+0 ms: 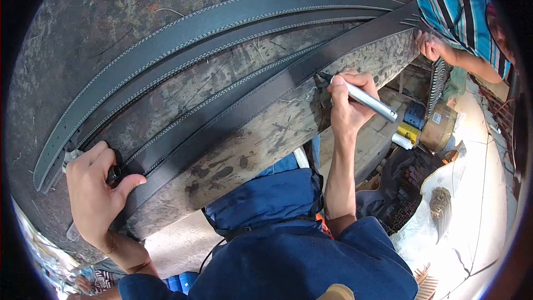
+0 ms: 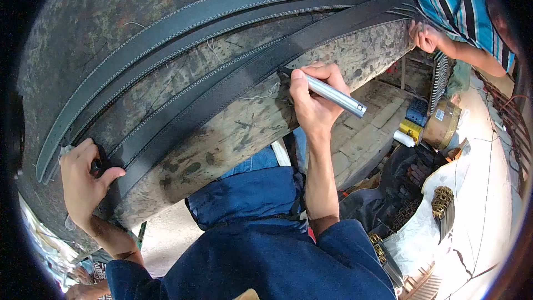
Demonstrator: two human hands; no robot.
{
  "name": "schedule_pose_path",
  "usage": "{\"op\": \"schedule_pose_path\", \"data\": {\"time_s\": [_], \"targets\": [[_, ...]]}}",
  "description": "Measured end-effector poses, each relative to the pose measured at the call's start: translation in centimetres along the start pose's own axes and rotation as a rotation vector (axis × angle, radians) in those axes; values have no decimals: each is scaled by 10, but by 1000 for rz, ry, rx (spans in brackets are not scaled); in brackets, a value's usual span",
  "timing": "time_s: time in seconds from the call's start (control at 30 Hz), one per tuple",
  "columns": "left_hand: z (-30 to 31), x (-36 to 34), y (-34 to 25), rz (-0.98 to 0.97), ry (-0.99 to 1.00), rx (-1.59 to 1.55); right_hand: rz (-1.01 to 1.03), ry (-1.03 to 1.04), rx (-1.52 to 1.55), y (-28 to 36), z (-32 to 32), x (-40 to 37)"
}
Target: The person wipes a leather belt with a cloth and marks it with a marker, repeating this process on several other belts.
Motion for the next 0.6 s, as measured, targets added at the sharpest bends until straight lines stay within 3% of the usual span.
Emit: {"op": "schedule_pose_path", "data": {"time_s": [0.17,0.37,0.6], "targets": [[-1,0,0,3,-8,-6,-44,-23,120,2,1,1],[1,1,-1,-10,5,41,2,27,1,2,0,1],[1,0,-1,10,12,23,-20,10,75,1,2,1]]}}
Point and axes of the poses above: each hand's wrist, its own x-axis towards the middle knuckle, its own z-axis out of the back of the hand, y = z × x, the point moved 1 cm from there along x, towards the middle knuckle, and after that the axes turned 1 degree about -z, right-handed, at the moved point
